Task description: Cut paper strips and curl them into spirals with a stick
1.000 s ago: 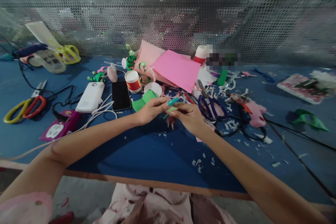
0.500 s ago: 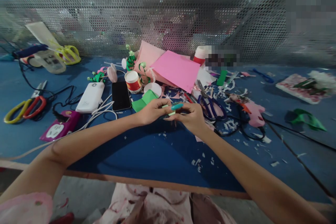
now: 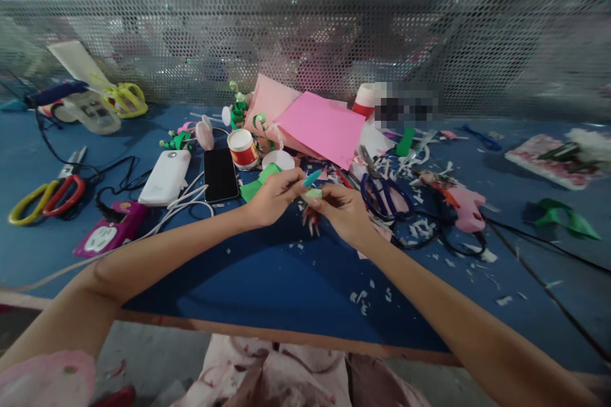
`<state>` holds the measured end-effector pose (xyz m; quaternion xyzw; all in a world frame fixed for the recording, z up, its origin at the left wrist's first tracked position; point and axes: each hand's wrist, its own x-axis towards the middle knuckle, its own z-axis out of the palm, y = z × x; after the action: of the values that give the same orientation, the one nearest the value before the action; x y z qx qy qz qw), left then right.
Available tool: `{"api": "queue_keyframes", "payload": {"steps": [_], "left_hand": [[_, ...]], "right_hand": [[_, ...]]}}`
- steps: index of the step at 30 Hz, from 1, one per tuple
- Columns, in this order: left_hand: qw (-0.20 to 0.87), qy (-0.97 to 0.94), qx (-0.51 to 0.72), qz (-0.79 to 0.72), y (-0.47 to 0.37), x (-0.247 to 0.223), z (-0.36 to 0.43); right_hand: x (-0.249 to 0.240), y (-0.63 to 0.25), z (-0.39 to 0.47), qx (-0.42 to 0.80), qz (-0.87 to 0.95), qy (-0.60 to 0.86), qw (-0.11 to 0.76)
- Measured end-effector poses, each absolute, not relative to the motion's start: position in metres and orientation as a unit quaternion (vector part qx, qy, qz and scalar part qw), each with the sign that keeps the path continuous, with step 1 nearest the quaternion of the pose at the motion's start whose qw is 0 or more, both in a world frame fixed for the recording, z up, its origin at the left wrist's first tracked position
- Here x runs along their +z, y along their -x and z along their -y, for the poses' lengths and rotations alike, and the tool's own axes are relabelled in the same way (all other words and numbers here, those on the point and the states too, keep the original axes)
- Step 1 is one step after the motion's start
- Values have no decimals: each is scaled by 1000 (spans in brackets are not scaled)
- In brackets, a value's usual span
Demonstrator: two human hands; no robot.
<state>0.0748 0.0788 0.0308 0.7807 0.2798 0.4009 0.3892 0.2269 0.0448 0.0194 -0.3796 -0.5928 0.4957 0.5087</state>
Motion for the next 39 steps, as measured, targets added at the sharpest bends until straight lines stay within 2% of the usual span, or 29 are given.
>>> {"api": "queue_keyframes", "payload": {"steps": [10, 16, 21, 28, 32, 36, 39], "left_hand": [[345, -796, 423, -260, -73, 30, -79], [453, -759, 403, -236, -76, 26, -76], [539, -718, 382, -218, -79, 21, -69], [493, -751, 370, -237, -82, 25, -62], [526, -736, 369, -215, -84, 26, -61], [564, -679, 404, -240, -85, 24, -62], [508, -680, 447, -282, -84, 21, -64]], "right_hand": [[18, -227, -44, 527, 590, 349, 503], [19, -224, -42, 560, 565, 352, 494], [19, -220, -42, 543, 540, 379, 520], [20, -220, -41, 567, 519, 393, 505], [20, -220, -43, 585, 531, 388, 475], [18, -221, -43, 554, 554, 399, 477], [17, -222, -41, 494, 598, 401, 488]]}}
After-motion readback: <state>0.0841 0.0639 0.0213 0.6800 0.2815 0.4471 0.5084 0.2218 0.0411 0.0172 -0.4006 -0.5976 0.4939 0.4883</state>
